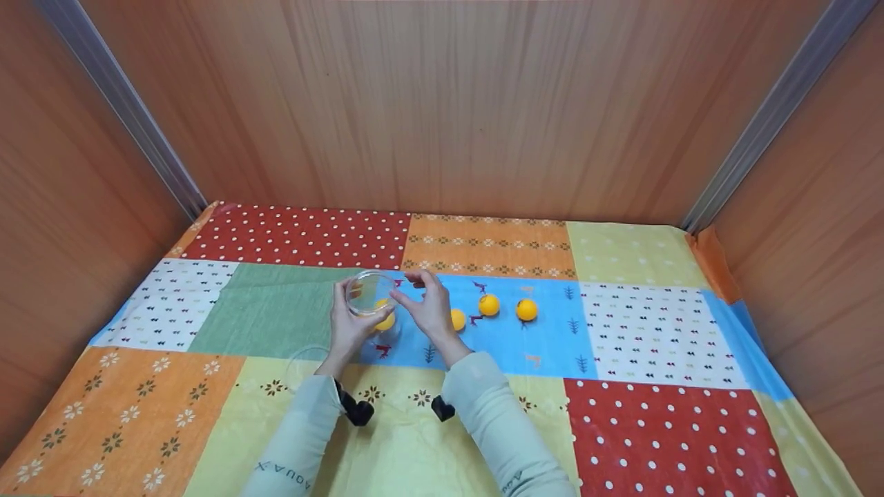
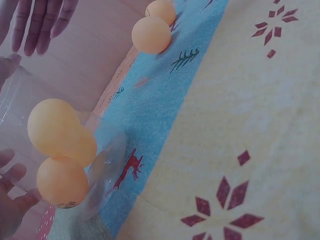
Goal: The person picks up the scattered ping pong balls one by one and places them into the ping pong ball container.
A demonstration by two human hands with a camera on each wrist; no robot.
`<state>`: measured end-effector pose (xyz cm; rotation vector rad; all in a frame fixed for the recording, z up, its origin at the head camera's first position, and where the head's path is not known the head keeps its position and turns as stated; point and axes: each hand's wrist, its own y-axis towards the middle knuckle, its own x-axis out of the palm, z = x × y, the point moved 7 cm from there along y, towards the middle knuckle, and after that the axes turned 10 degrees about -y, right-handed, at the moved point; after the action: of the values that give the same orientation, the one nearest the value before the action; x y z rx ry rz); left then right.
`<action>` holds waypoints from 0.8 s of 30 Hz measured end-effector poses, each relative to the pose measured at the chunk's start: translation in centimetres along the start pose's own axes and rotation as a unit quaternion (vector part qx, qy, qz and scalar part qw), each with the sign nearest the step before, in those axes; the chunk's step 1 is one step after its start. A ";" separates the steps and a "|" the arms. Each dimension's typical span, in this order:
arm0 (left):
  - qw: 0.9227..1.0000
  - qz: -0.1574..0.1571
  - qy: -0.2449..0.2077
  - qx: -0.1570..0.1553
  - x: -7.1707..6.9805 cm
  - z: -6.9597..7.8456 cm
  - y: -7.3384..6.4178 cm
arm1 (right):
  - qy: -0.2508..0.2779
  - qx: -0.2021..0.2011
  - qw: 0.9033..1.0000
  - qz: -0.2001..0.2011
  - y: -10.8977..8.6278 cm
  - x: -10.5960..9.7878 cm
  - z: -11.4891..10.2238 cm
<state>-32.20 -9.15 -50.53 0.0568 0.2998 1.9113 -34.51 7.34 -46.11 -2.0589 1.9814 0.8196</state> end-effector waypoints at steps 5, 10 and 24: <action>1.000 -0.001 -0.010 -0.005 0.0 -0.2 0.0 | -0.019 0.016 1.000 -0.008 -0.4 -0.4 1.4; 1.000 0.001 -0.010 -0.002 -0.1 -0.1 0.0 | -0.043 0.039 0.998 -0.012 -0.7 -0.9 3.0; 1.000 0.003 -0.010 -0.003 0.0 -0.3 -0.1 | -0.043 0.118 0.991 -0.043 -1.6 -1.5 7.0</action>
<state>-32.20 -9.15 -50.83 0.0722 0.2804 1.9161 -34.76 12.17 -51.59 -1.9256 1.8335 0.6139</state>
